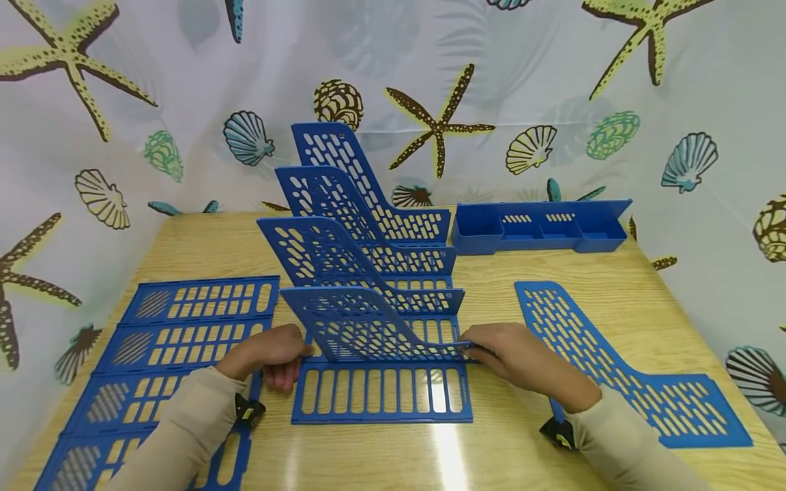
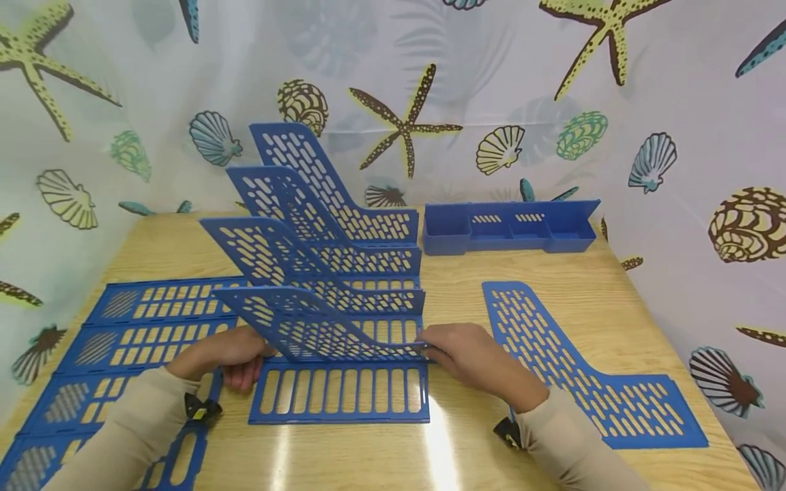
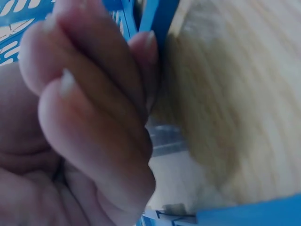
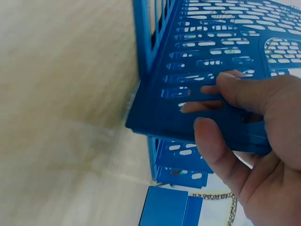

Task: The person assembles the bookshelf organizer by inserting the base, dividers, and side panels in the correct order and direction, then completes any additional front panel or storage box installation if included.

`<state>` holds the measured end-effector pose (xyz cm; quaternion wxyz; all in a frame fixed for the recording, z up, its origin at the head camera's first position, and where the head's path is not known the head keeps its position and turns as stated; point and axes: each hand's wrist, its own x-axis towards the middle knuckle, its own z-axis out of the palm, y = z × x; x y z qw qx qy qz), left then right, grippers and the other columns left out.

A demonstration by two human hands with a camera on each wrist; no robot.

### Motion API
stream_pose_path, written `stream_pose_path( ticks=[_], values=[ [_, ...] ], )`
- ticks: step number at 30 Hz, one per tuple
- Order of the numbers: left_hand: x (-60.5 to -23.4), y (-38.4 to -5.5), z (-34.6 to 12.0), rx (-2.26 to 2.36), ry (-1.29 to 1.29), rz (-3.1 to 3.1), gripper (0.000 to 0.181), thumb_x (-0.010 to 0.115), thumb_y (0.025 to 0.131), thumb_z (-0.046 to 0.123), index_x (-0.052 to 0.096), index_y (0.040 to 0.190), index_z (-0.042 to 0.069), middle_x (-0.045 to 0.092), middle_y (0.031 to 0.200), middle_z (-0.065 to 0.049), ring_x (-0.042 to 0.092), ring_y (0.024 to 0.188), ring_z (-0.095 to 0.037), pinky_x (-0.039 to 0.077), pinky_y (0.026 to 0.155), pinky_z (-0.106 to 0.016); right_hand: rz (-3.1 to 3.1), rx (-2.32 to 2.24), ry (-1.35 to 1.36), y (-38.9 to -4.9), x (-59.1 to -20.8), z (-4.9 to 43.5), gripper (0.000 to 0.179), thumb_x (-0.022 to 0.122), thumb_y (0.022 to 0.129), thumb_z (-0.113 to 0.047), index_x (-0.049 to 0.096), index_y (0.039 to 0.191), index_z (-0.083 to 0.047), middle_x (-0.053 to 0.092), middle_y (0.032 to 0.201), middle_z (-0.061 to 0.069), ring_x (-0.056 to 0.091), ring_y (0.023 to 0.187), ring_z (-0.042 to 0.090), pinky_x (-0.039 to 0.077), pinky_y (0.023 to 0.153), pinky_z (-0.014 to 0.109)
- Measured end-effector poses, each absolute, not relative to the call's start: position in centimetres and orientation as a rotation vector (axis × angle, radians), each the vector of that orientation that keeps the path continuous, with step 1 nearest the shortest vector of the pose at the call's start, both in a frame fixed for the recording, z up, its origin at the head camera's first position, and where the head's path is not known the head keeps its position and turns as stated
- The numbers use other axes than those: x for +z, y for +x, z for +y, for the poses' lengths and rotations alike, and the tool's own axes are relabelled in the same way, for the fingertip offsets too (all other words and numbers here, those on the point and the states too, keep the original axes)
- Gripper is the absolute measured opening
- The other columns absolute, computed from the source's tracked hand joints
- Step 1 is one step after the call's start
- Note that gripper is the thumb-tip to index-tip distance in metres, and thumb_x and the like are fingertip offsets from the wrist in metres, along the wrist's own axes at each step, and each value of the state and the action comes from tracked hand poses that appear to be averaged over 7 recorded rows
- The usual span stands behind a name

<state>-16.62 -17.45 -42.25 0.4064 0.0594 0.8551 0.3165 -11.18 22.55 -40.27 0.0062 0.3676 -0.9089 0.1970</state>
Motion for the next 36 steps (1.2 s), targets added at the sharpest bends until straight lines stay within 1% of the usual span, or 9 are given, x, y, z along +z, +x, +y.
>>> stream_pose_path(
  ticks=[7, 13, 16, 24, 27, 30, 32, 34, 36],
  values=[
    [-42.3, -16.8, -17.7, 0.835, 0.173, 2.135, 0.053, 0.04, 0.101, 0.016, 0.068, 0.06, -0.003, 0.057, 0.039, 0.003, 0.051, 0.032, -0.004, 0.045, 0.037, -0.022, -2.875, 0.683, 1.218, -12.2, -40.0, 21.2, 0.01, 0.064, 0.098, -0.013, 0.07, 0.105, -0.015, 0.072, 0.091, -0.006, 0.064, 0.076, 0.0, 0.052, 0.066, 0.023],
    [-41.8, -16.9, -17.9, 0.846, 0.23, 2.124, 0.053, 0.036, 0.101, 0.014, 0.069, 0.065, -0.004, 0.06, 0.043, 0.004, 0.053, 0.034, -0.002, 0.046, 0.039, -0.02, -2.846, 0.661, 1.271, -12.7, -39.9, 19.7, 0.003, 0.063, 0.098, -0.014, 0.066, 0.097, -0.016, 0.066, 0.082, -0.008, 0.053, 0.067, -0.002, 0.046, 0.062, 0.021],
    [-41.8, -16.7, -17.9, 0.849, 0.219, 2.117, 0.053, 0.035, 0.102, 0.014, 0.069, 0.065, -0.003, 0.06, 0.043, 0.004, 0.053, 0.035, -0.002, 0.046, 0.039, -0.02, -2.856, 0.678, 1.283, -12.8, -39.8, 19.5, 0.004, 0.064, 0.098, -0.014, 0.065, 0.094, -0.015, 0.064, 0.08, -0.008, 0.049, 0.066, -0.003, 0.043, 0.061, 0.019],
    [-42.0, -16.4, -18.3, 0.887, 0.224, 2.08, 0.052, 0.034, 0.102, 0.014, 0.07, 0.07, -0.004, 0.062, 0.046, 0.006, 0.053, 0.037, -0.001, 0.047, 0.041, -0.02, -2.862, 0.641, 1.256, -12.8, -39.8, 18.7, 0.013, 0.065, 0.097, -0.016, 0.059, 0.086, -0.018, 0.059, 0.074, -0.01, 0.047, 0.063, -0.002, 0.041, 0.061, 0.019],
    [-42.2, -16.3, -18.7, 0.892, 0.232, 2.053, 0.052, 0.033, 0.103, 0.014, 0.07, 0.071, -0.004, 0.061, 0.048, 0.009, 0.052, 0.039, 0.001, 0.045, 0.043, -0.018, -2.847, 0.611, 1.268, -12.8, -39.8, 18.0, 0.011, 0.065, 0.097, -0.017, 0.059, 0.088, -0.017, 0.06, 0.074, -0.01, 0.046, 0.062, -0.002, 0.041, 0.06, 0.018],
    [-42.4, -16.4, -18.9, 0.942, 0.246, 2.038, 0.054, 0.032, 0.104, 0.015, 0.07, 0.072, -0.005, 0.061, 0.048, 0.009, 0.052, 0.039, 0.001, 0.044, 0.043, -0.018, -2.85, 0.593, 1.257, -12.6, -39.7, 17.7, 0.011, 0.065, 0.097, -0.016, 0.059, 0.088, -0.017, 0.058, 0.074, -0.009, 0.044, 0.061, -0.002, 0.039, 0.058, 0.018],
    [-42.5, -16.6, -18.9, 0.964, 0.249, 2.04, 0.054, 0.031, 0.104, 0.016, 0.07, 0.071, -0.004, 0.061, 0.048, 0.009, 0.052, 0.039, 0.0, 0.044, 0.042, -0.018, -2.866, 0.6, 1.233, -12.5, -39.5, 17.8, 0.008, 0.064, 0.098, -0.017, 0.06, 0.09, -0.016, 0.061, 0.077, -0.009, 0.047, 0.063, -0.001, 0.042, 0.059, 0.019],
    [-42.6, -16.7, -19.0, 0.973, 0.26, 2.046, 0.055, 0.031, 0.105, 0.019, 0.07, 0.072, -0.003, 0.062, 0.048, 0.007, 0.055, 0.039, -0.001, 0.046, 0.042, -0.019, -2.9, 0.611, 1.222, -12.4, -39.3, 18.2, 0.005, 0.064, 0.098, -0.02, 0.064, 0.099, -0.015, 0.066, 0.087, -0.007, 0.057, 0.071, 0.002, 0.05, 0.065, 0.023],
    [-42.5, -16.6, -19.2, 0.963, 0.276, 2.038, 0.05, 0.034, 0.104, 0.019, 0.069, 0.075, -0.001, 0.064, 0.051, 0.005, 0.057, 0.041, -0.003, 0.048, 0.043, -0.021, -2.968, 0.642, 1.201, -12.3, -39.0, 19.1, 0.02, 0.063, 0.099, -0.026, 0.065, 0.115, -0.014, 0.07, 0.103, -0.003, 0.065, 0.083, 0.007, 0.055, 0.072, 0.027]
  ],
)
